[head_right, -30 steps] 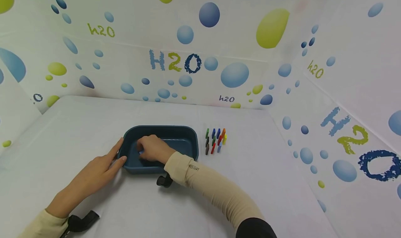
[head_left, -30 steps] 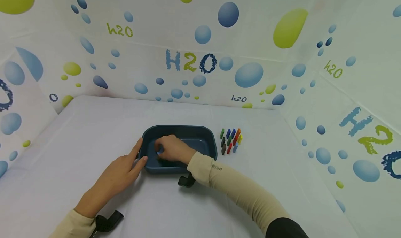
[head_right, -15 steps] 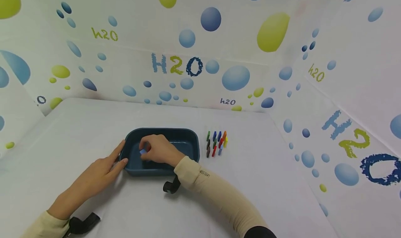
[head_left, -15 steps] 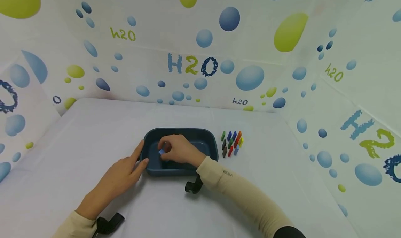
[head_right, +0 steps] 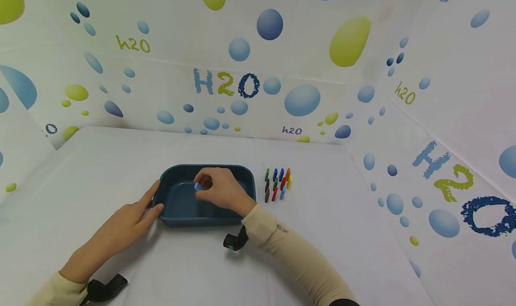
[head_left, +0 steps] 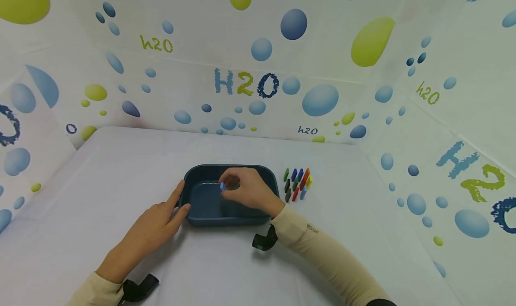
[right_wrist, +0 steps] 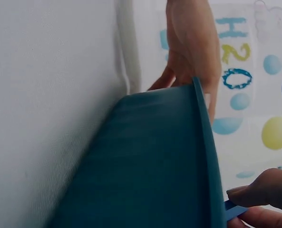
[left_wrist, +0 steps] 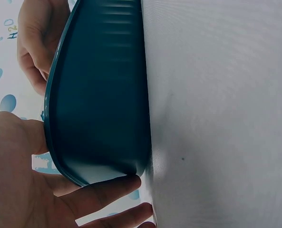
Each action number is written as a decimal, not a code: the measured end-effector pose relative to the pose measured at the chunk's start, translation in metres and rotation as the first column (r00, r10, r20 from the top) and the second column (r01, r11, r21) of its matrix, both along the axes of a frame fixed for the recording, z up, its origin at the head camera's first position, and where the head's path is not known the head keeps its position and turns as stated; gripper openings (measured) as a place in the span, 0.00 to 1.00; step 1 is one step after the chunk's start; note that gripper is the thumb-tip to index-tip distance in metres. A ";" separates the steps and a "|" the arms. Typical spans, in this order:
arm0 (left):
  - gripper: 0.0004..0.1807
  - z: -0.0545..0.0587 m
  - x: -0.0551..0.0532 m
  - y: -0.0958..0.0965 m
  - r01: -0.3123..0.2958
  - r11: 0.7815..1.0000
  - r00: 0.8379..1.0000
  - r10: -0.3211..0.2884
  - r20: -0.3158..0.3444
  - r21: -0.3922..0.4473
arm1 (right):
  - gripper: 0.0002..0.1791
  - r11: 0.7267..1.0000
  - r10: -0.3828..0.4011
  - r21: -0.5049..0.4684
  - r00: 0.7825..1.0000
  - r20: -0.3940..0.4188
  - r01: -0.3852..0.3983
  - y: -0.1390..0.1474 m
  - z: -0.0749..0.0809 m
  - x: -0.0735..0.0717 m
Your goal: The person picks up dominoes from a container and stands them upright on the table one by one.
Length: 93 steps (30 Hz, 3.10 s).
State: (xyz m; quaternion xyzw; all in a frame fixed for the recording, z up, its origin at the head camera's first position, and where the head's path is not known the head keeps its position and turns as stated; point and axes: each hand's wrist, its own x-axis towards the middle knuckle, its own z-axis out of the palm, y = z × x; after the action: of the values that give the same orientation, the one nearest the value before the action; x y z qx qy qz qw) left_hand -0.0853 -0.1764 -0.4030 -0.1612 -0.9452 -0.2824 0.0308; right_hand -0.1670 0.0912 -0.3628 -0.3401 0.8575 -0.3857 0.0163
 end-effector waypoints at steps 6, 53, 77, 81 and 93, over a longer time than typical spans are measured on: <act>0.39 0.000 0.000 0.000 -0.003 1.000 1.000 0.003 -0.006 -0.004 | 0.14 0.999 -0.027 -0.048 0.999 -0.019 0.026 0.013 0.003 0.002; 0.39 0.000 0.002 0.000 0.003 1.000 1.000 -0.003 -0.003 0.005 | 0.13 0.899 -0.368 -0.273 0.929 -0.043 0.343 0.135 0.003 0.004; 0.39 0.000 0.002 0.003 0.001 1.000 1.000 -0.001 -0.023 0.012 | 0.13 0.856 -0.485 -0.225 0.873 -0.042 0.465 0.177 -0.013 0.009; 0.35 -0.001 0.001 0.004 0.004 1.000 1.000 -0.004 -0.023 -0.001 | 0.12 0.843 -0.511 -0.217 0.858 -0.041 0.492 0.181 -0.013 0.010; 0.36 0.001 0.002 0.005 -0.014 0.999 1.000 0.014 -0.027 -0.029 | 0.13 0.826 -0.544 -0.173 0.839 0.011 0.537 0.194 -0.023 0.012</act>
State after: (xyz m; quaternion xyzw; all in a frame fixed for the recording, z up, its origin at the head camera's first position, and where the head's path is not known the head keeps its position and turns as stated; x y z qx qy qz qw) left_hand -0.0831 -0.1716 -0.4023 -0.1587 -0.9498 -0.2661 0.0429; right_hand -0.1551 0.2848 -0.3863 -0.0909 0.8830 -0.4391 -0.1388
